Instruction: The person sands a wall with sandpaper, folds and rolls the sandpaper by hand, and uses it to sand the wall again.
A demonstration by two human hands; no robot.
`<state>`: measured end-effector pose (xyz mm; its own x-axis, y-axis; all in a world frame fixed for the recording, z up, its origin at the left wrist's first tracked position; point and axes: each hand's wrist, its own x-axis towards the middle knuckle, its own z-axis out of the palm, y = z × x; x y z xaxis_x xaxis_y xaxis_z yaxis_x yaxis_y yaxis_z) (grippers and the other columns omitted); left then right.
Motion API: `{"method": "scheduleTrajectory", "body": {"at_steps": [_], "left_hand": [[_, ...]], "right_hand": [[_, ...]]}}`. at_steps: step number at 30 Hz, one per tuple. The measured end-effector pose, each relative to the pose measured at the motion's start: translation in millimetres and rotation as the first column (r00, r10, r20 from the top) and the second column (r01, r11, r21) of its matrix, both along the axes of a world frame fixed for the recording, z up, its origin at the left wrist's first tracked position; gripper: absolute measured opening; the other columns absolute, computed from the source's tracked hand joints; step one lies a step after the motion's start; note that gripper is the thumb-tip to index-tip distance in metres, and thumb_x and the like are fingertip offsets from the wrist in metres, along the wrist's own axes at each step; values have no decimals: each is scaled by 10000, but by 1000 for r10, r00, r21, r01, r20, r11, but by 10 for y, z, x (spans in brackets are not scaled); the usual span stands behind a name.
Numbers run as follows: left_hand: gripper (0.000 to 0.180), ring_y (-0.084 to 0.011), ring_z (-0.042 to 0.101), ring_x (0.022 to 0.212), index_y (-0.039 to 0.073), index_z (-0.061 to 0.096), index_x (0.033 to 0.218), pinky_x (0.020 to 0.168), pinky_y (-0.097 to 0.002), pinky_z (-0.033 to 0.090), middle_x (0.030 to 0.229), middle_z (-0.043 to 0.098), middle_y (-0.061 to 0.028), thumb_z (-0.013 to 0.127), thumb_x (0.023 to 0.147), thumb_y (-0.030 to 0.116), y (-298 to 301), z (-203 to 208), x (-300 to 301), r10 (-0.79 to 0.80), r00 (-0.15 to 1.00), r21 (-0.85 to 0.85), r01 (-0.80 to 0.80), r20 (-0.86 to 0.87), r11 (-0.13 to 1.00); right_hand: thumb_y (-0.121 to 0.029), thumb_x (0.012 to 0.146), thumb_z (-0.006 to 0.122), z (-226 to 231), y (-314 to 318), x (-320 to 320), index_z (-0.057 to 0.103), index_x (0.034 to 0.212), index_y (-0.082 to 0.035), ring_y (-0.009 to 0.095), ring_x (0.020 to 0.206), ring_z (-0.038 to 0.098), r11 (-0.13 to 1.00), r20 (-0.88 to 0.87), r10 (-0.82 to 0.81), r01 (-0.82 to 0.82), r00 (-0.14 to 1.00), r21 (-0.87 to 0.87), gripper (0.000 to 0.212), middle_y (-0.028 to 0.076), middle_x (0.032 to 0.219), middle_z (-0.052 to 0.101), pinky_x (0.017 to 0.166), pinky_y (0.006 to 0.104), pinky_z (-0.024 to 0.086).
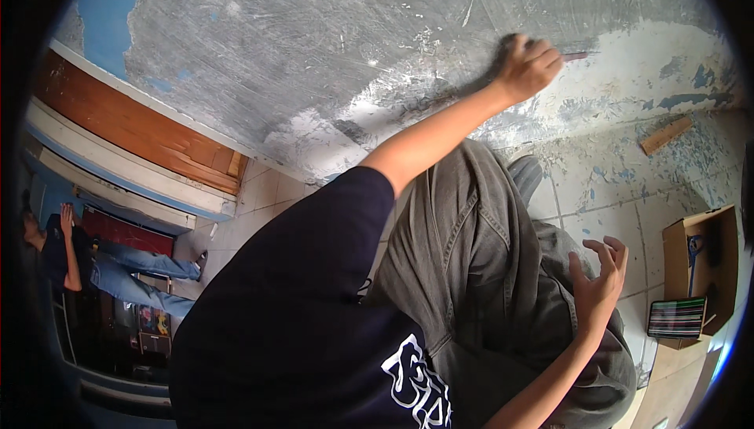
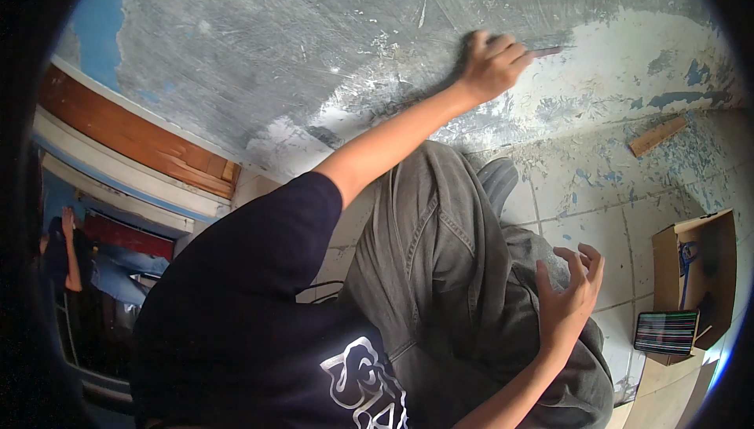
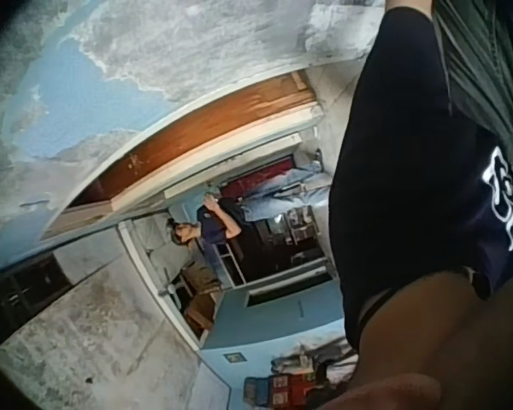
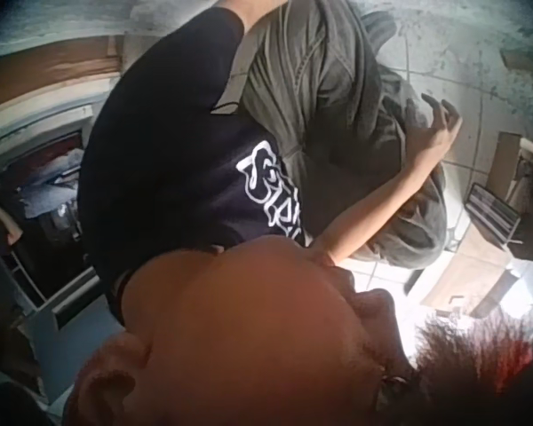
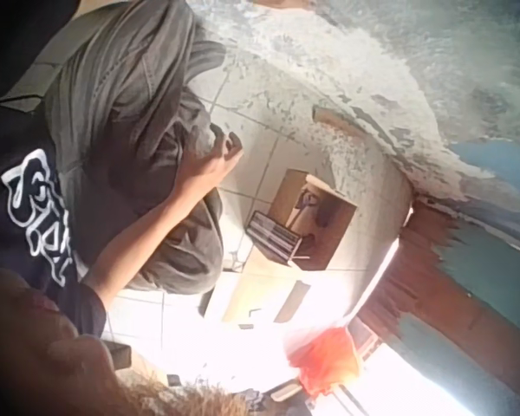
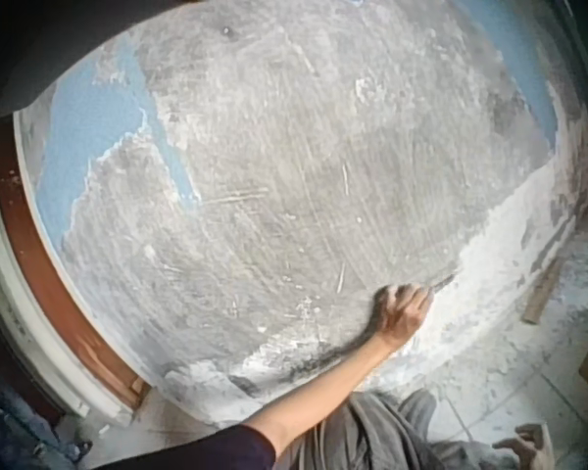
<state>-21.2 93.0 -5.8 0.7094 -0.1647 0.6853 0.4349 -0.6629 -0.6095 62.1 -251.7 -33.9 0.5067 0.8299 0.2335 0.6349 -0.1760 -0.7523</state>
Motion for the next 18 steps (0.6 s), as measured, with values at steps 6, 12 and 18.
{"method": "scheduleTrajectory", "body": {"at_steps": [6, 12, 18], "left_hand": [[71, -126, 493, 795, 142, 606, 689, 722, -380, 315, 723, 539, 40, 549, 718, 112, 68, 1, 655, 4, 1000, -59, -5, -13, 998], [104, -111, 485, 806, 162, 671, 793, 747, -382, 277, 754, 554, 58, 605, 742, 100, -58, -141, -126, -9, 999, -75, 13, 51, 997], [63, -126, 496, 798, 146, 645, 719, 737, -389, 289, 710, 536, 54, 602, 722, 99, -41, -73, -84, -34, 998, -69, 38, 60, 997]], "right_hand": [[-65, 648, 699, -49, -83, 83, 594, 897, -46, 313, 941, 507, 999, -23, -41, 41, 999, -2, 270, 126, 1028, 497, 823, 387, 411], [-67, 645, 701, 3, -95, 76, 594, 895, -49, 310, 940, 506, 999, -10, -53, 53, 999, 1, 272, 123, 1029, 497, 819, 391, 412], [-77, 643, 703, 49, -32, 14, 596, 897, -52, 313, 948, 503, 1000, -9, -31, 31, 999, 2, 277, 125, 1037, 496, 820, 397, 410]]}}
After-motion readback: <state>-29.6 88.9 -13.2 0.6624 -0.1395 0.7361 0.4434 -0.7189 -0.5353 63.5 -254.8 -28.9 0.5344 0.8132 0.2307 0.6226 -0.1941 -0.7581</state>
